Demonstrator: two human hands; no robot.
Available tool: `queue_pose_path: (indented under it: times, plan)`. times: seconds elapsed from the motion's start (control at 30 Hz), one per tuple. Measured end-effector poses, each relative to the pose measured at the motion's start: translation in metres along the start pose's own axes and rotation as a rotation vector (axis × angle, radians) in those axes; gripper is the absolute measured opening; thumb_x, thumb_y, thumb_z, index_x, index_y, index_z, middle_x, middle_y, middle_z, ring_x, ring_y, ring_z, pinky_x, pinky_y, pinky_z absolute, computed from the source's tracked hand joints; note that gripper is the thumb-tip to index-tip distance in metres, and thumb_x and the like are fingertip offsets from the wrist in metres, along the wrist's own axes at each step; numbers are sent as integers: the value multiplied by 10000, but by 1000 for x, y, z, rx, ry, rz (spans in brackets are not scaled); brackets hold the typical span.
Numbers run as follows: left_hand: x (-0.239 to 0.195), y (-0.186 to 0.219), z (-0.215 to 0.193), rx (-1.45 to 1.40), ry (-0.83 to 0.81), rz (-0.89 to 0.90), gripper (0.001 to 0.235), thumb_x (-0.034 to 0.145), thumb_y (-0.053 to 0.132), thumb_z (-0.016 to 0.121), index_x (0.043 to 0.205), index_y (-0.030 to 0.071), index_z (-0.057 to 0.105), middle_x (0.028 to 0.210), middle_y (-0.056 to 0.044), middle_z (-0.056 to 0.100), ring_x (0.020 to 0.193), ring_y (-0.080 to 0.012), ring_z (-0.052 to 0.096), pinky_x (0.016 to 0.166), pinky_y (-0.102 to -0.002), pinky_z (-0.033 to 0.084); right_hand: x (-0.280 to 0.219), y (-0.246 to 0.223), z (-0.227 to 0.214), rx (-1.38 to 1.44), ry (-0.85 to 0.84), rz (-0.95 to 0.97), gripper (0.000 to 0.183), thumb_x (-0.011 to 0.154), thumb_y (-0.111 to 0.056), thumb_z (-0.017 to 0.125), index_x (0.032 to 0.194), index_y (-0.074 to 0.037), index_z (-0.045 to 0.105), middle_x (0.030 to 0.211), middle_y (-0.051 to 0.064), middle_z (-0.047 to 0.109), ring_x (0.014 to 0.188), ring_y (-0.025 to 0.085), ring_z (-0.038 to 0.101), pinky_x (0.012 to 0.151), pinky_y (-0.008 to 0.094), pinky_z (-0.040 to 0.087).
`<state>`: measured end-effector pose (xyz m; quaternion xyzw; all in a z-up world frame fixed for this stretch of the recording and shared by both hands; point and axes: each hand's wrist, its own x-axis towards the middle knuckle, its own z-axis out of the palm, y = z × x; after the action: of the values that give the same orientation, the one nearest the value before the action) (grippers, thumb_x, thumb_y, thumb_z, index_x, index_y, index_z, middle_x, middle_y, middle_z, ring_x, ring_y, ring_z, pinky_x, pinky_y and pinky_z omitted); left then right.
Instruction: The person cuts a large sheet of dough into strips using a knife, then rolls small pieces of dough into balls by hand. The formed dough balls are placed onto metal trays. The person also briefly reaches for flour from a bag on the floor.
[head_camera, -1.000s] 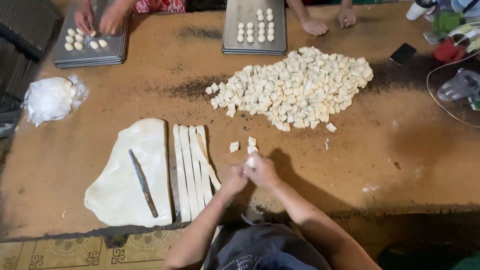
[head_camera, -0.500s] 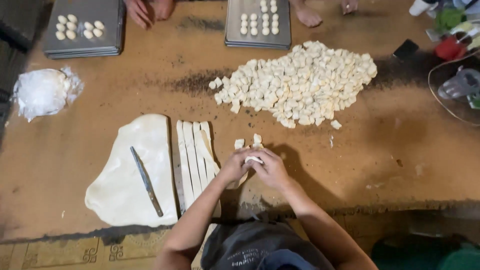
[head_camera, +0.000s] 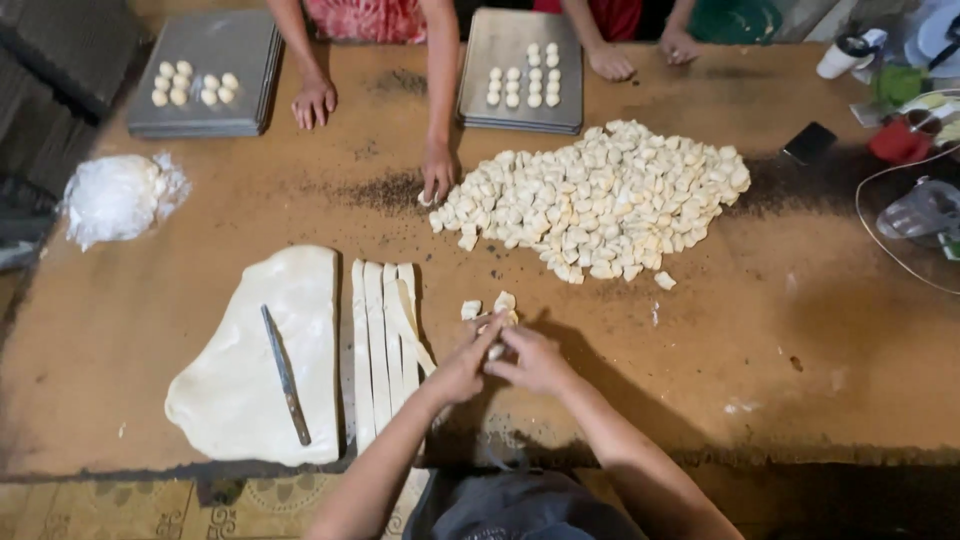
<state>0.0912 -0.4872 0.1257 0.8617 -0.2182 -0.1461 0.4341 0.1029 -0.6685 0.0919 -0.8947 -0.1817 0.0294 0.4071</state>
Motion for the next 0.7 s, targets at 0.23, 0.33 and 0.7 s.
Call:
queue_pose_path:
  times: [0.23, 0.33, 0.7]
  plan:
    - [15, -43, 57, -169, 180, -80, 151, 863, 118, 645, 962, 168, 747, 785, -97, 728, 780, -277, 700, 749, -394, 539, 5, 36, 37, -53, 281, -95, 184, 907, -366, 687, 1008, -213, 677, 837, 88, 720, 830, 321, 731, 708, 452, 577]
    - [-1, -25, 54, -219, -4, -46, 106, 904, 131, 667, 850, 125, 757, 748, -94, 737, 727, -240, 708, 712, -350, 552, 1, 82, 38, -275, 105, 221, 317, 935, -476, 634, 992, -164, 636, 853, 155, 728, 871, 355, 733, 744, 503, 574]
    - [10, -22, -1, -121, 134, 370, 936, 720, -168, 630, 1583, 12, 316, 1499, -345, 454, 1373, -541, 414, 1167, -605, 307, -3, 17, 52, 75, 138, -196, 143, 873, -164, 723, 990, -102, 672, 838, 146, 674, 826, 379, 702, 710, 460, 566]
